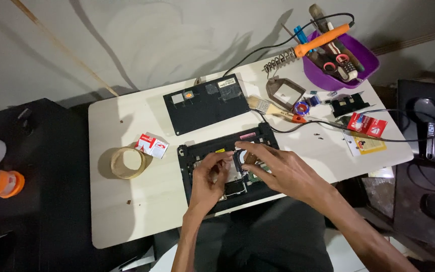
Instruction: Disassembling a laptop by removing screws and prying off the back cover to access internal components.
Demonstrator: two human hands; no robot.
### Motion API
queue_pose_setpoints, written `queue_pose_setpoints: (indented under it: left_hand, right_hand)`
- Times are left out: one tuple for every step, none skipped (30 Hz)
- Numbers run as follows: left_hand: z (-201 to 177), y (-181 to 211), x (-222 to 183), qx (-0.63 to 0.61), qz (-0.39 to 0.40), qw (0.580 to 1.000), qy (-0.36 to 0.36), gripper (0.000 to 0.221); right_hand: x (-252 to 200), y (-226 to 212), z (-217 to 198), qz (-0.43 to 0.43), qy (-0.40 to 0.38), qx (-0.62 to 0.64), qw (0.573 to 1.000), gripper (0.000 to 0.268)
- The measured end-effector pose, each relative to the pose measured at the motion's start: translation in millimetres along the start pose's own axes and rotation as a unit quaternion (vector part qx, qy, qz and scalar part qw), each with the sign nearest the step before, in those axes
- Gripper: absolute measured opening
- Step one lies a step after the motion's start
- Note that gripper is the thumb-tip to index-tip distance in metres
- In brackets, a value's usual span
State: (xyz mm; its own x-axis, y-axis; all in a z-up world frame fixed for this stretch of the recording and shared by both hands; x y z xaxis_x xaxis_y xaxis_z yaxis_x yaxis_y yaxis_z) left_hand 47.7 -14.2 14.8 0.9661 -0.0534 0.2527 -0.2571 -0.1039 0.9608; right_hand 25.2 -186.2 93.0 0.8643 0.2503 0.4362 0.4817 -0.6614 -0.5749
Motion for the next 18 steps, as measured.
queue_pose_setpoints:
  left_hand:
    - [0,-2,-1,0.0,0.0,1.0,0.0,0.024]
    - [1,-4,-3,-0.004,-0.003,1.0,-0.004,0.025]
    - [2,-5,-4,-0.009,-0.007,1.0,-0.008,0.025]
    - [1,-6,-4,-0.009,-0.006,1.0,-0.008,0.025]
    - [3,-7,-4,0.003,0.0,1.0,-0.022,0.026]
    - [4,-8,-5,0.016,0.006,0.999,-0.036,0.028]
    - [5,-5,-5,0.016,0.007,0.999,-0.036,0.028]
    - [6,-2,-5,0.037,0.005,0.998,-0.049,0.027]
    - [8,0,-5,0.057,0.003,0.996,-0.062,0.026]
    - [10,2,-5,0.057,0.005,0.996,-0.063,0.026]
    - [12,4,-6,0.058,0.011,0.996,-0.07,0.025]
    - [14,5,-7,0.059,0.017,0.995,-0.077,0.025]
    - [16,5,-6,0.059,0.018,0.995,-0.079,0.025]
    - [18,6,-5,0.072,0.03,0.994,-0.074,0.024]
    - [20,7,-3,0.086,0.041,0.993,-0.069,0.023]
    - [25,-1,-4,0.084,0.042,0.993,-0.072,0.023]
    - [29,-7,-6,0.091,0.054,0.992,-0.067,0.017]
    - [35,-14,-7,0.097,0.067,0.991,-0.064,0.012]
  right_hand:
    - [-2,2,0,-0.001,0.0,0.0,1.0,0.048]
    - [-4,6,0,0.015,0.008,0.014,1.0,0.049]
    - [-5,9,-1,0.031,0.016,0.029,0.999,0.05]
    - [-5,8,-2,0.03,0.016,0.029,0.999,0.05]
    - [-4,8,-5,0.04,0.031,0.047,0.998,0.052]
    - [-3,8,-8,0.05,0.045,0.065,0.996,0.053]
    - [-5,10,-8,0.05,0.046,0.065,0.996,0.053]
    - [-6,13,-11,0.061,0.074,0.088,0.991,0.053]
    - [-8,17,-14,0.073,0.102,0.11,0.986,0.054]
    - [-10,19,-14,0.073,0.103,0.109,0.986,0.054]
    - [-11,22,-17,0.076,0.128,0.124,0.981,0.054]
    - [-14,25,-19,0.08,0.153,0.138,0.975,0.055]
    - [-18,29,-18,0.08,0.155,0.138,0.975,0.055]
    - [-23,35,-18,0.085,0.17,0.141,0.972,0.055]
    - [-27,40,-19,0.09,0.185,0.144,0.968,0.055]
    - [-31,43,-18,0.091,0.187,0.142,0.968,0.055]
    - [-36,47,-18,0.097,0.2,0.152,0.963,0.056]
    - [-42,52,-19,0.103,0.214,0.16,0.958,0.057]
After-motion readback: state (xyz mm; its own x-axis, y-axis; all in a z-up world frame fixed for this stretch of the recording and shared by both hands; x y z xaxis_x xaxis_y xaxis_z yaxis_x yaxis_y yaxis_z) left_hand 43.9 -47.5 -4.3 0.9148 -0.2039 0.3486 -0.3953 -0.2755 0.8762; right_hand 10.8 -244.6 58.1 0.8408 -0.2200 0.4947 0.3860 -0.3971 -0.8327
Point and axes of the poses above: each hand's wrist, its own x-axis towards the middle knuckle, its own z-axis out of the palm, y = z × x, the point moved 5 cm from there along x, towards the middle knuckle, and after that the axes turned 12 degrees about y, right-handed, at the moved point
